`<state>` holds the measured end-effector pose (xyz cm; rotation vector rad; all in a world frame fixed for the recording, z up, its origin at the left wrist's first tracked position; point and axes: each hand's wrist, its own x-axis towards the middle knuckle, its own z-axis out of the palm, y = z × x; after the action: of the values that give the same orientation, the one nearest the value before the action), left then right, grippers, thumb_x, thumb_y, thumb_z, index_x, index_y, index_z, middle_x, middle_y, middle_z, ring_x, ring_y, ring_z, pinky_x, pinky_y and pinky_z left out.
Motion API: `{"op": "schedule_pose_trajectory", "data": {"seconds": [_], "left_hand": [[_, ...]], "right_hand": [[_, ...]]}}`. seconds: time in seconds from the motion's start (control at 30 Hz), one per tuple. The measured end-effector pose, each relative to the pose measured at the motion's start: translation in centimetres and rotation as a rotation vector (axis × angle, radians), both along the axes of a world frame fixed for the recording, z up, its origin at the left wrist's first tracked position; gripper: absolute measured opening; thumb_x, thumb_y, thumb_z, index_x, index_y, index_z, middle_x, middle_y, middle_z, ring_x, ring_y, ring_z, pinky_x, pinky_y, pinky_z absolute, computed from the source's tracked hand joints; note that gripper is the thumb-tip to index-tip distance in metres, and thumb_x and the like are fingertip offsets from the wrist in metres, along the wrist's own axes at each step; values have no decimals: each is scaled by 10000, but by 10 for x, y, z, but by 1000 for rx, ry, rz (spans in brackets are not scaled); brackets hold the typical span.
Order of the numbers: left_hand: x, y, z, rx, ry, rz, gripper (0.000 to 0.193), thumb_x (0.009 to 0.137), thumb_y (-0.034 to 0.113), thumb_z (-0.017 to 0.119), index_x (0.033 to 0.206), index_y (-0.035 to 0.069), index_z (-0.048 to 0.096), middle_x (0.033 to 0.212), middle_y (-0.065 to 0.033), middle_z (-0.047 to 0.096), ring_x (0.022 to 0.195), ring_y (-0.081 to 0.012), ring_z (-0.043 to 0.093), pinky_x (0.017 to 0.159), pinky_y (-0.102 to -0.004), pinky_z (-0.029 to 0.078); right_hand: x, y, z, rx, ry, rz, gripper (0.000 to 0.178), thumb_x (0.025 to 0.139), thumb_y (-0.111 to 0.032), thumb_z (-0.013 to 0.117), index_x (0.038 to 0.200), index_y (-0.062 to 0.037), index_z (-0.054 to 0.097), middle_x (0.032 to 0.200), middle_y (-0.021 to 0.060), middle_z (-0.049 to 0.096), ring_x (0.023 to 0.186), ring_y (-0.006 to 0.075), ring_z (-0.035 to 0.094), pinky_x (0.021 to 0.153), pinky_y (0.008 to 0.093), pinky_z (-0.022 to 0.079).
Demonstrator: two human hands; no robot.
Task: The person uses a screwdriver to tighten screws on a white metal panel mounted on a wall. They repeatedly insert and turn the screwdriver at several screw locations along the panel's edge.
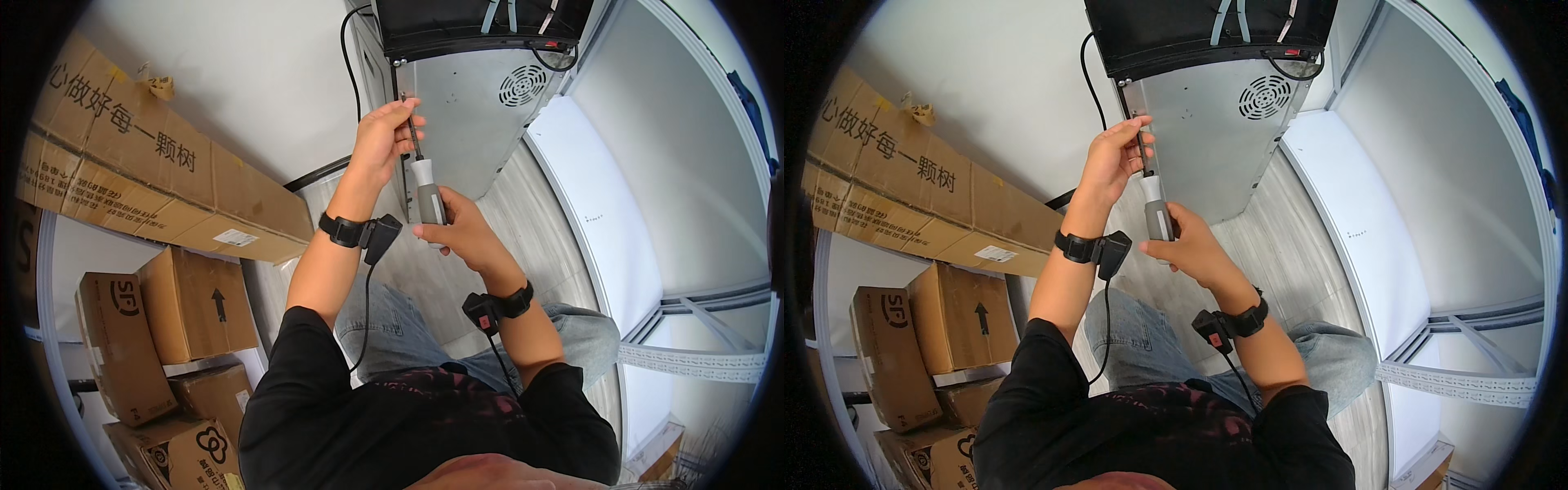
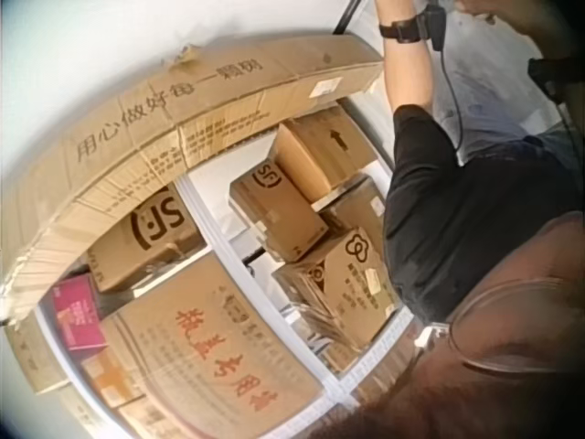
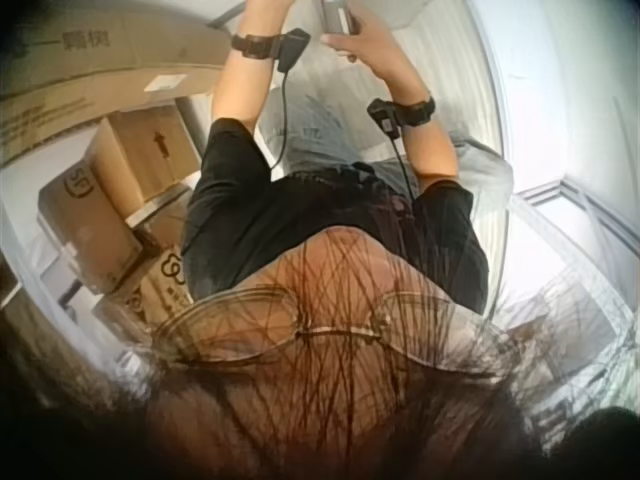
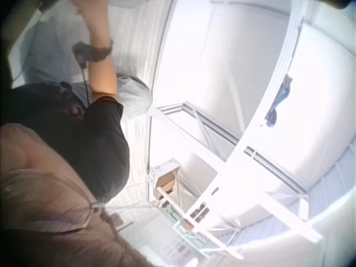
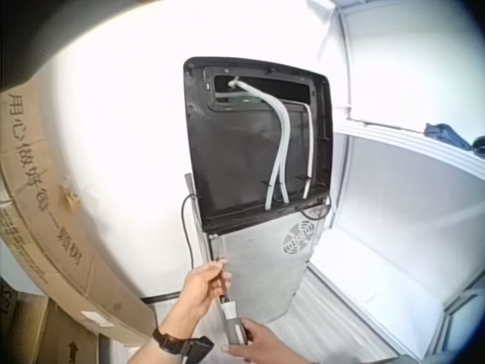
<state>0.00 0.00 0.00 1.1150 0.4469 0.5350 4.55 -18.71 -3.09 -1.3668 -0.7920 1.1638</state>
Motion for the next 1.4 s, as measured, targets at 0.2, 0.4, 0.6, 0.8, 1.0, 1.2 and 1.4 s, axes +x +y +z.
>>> {"op": "schedule_pose_trajectory", "data": {"seconds": [0.2,0.4,0.6,0.8,1.0,1.2,1.4], "left_hand": [[4,-5,-1,7,14,55,258,962,174,466,1125,14,585,789,-16,634,628,-89,581,584,-227,482],[2,-8,4,-43,-3,77,280,977,196,421,1124,18,580,838,-50,663,622,-111,590,579,-243,475],[6,-12,6,-70,-6,98,294,983,246,409,1099,44,588,845,-64,680,621,-131,604,574,-256,470],[14,-10,0,-166,-28,151,293,967,275,444,1067,49,602,778,-47,660,611,-143,595,565,-270,459],[15,-6,-6,-203,-69,153,262,943,266,469,1001,57,615,726,-45,633,613,-156,582,566,-285,458],[16,-7,-5,-236,-114,176,226,922,242,475,917,49,591,702,-57,609,612,-173,566,561,-299,455],[29,-31,-15,-313,-217,94,204,920,215,471,967,37,557,692,-50,561,637,-170,520,618,-307,435]], "right_hand": [[-3,-3,1,42,83,-29,583,753,-154,733,1231,-48,418,880,20,568,701,86,545,508,236,455],[-1,-9,-1,150,275,-4,588,777,-102,697,1269,-63,377,993,49,584,787,115,585,568,268,514],[0,-12,-4,161,137,-49,627,759,-86,708,1280,-61,359,1008,56,576,824,112,572,570,267,509],[0,-14,-3,174,124,-57,620,757,-71,704,1272,-44,360,1011,67,573,814,115,568,562,259,502],[1,-15,-4,210,116,-54,603,758,-39,694,1263,-47,365,1008,68,571,800,114,567,540,243,491],[5,-19,-6,246,135,-38,585,747,-21,692,1242,-68,384,1003,53,571,787,102,566,526,232,476],[21,-47,-12,276,221,-80,501,739,4,634,1202,-36,447,1023,66,583,783,116,571,593,253,479]]}}
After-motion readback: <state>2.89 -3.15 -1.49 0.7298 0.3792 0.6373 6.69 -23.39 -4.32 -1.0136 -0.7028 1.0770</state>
